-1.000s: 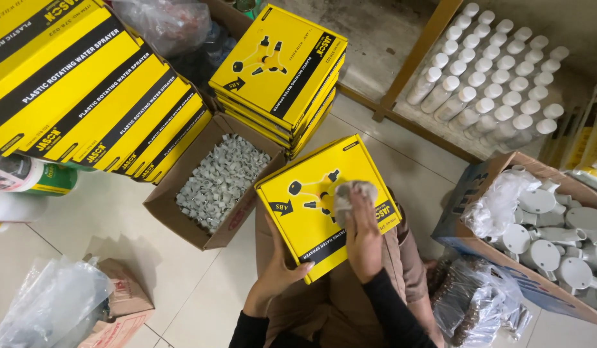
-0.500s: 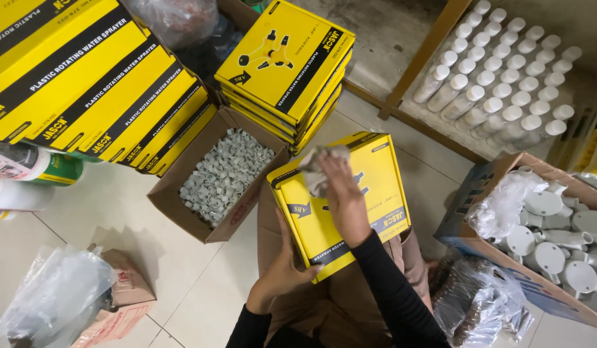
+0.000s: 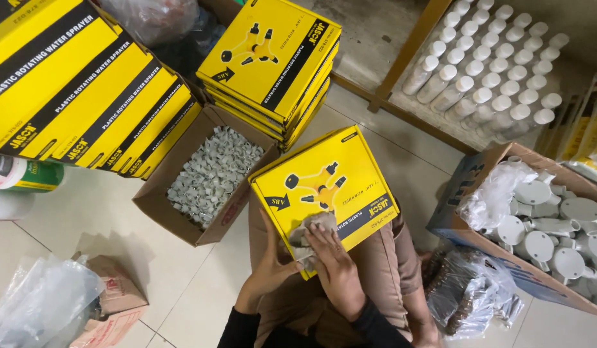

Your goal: Cleaning yellow product boxes with a cloth

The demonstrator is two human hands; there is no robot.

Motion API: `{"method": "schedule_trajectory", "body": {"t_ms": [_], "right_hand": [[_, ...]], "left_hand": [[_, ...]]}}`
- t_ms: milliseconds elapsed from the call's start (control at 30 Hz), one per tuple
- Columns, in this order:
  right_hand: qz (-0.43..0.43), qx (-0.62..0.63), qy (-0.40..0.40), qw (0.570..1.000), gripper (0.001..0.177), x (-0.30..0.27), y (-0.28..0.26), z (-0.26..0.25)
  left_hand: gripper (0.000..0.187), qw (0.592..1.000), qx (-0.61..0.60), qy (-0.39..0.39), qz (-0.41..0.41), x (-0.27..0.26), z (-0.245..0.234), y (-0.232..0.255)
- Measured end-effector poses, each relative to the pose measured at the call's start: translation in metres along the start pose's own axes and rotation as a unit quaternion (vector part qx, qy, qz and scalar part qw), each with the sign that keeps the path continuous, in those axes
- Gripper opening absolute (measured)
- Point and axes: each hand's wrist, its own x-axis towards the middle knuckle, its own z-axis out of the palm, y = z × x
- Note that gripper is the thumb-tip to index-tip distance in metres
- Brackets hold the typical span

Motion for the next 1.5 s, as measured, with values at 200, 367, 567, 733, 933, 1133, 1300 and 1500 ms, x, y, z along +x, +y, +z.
{"method": "schedule_trajectory", "body": {"t_ms": [200,367,567,733,933,1133,1300,1500], "right_hand": [[0.027,-0.137,0.059,0.988,0.046,0.020,0.051,-0.013],[0.155,-0.117,0.174,0.966,0.044,0.017,0.116,-0.057],[0.165,-0.071,0.173,0.968,0.047,-0.003,0.069,-0.049],[0.070,-0.043,0.081,0.993,0.058,-0.015,0.021,-0.010],[-0.013,-0.066,0.061,0.996,0.054,0.024,0.058,-0.028],[0.142,-0.062,0.205,0.967,0.043,0.033,0.123,-0.066],[0.124,-0.091,0.169,0.974,0.044,0.003,0.088,-0.052],[0.065,-0.036,0.096,0.993,0.044,-0.023,0.046,-0.011]], "left_hand": [[0.131,0.997,0.017,0.012,-0.073,0.014,0.016,0.028],[0.137,0.998,0.014,0.028,-0.050,0.013,0.030,0.034],[0.127,0.998,0.010,-0.013,-0.053,0.015,0.019,0.036],[0.127,0.998,-0.003,-0.051,0.041,0.020,0.013,0.022],[0.130,0.999,0.041,-0.030,-0.020,0.017,0.022,0.045],[0.129,0.993,0.056,0.011,-0.102,0.016,0.031,0.059],[0.137,0.995,0.033,-0.005,-0.090,0.012,0.015,0.043],[0.109,0.978,-0.089,0.168,-0.081,0.020,0.030,0.005]]}}
